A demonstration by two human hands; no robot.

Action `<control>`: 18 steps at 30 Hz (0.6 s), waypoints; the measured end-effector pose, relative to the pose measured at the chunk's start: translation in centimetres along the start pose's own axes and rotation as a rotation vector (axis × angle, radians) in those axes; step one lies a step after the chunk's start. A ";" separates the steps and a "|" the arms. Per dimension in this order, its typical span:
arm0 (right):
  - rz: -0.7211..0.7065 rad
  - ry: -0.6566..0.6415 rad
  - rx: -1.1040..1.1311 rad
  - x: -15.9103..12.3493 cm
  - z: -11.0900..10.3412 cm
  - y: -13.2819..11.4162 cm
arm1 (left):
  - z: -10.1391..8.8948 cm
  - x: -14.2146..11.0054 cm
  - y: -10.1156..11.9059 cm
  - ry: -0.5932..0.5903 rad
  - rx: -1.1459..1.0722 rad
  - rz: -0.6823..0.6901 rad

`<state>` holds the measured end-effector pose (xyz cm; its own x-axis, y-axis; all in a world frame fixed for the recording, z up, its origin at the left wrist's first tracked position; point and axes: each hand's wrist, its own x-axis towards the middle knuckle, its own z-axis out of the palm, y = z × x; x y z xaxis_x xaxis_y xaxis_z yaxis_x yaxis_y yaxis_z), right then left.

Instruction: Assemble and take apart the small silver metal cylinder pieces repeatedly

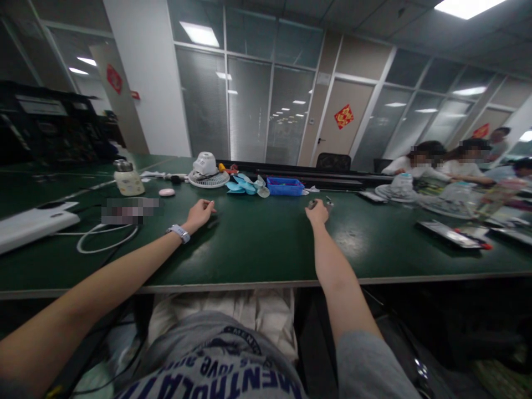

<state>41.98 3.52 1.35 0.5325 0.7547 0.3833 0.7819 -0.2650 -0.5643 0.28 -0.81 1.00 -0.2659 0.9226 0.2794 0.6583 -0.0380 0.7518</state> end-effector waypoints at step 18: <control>-0.835 -0.411 0.320 -16.5 4.8 -15.7 | 1.3 -3.8 3.5 -0.019 -0.161 0.473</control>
<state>19.40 -1.85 0.36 -0.3527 0.7917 0.4988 0.6986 0.5774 -0.4226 4.55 -3.94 1.82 0.0496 0.7967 0.6023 0.5861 -0.5115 0.6284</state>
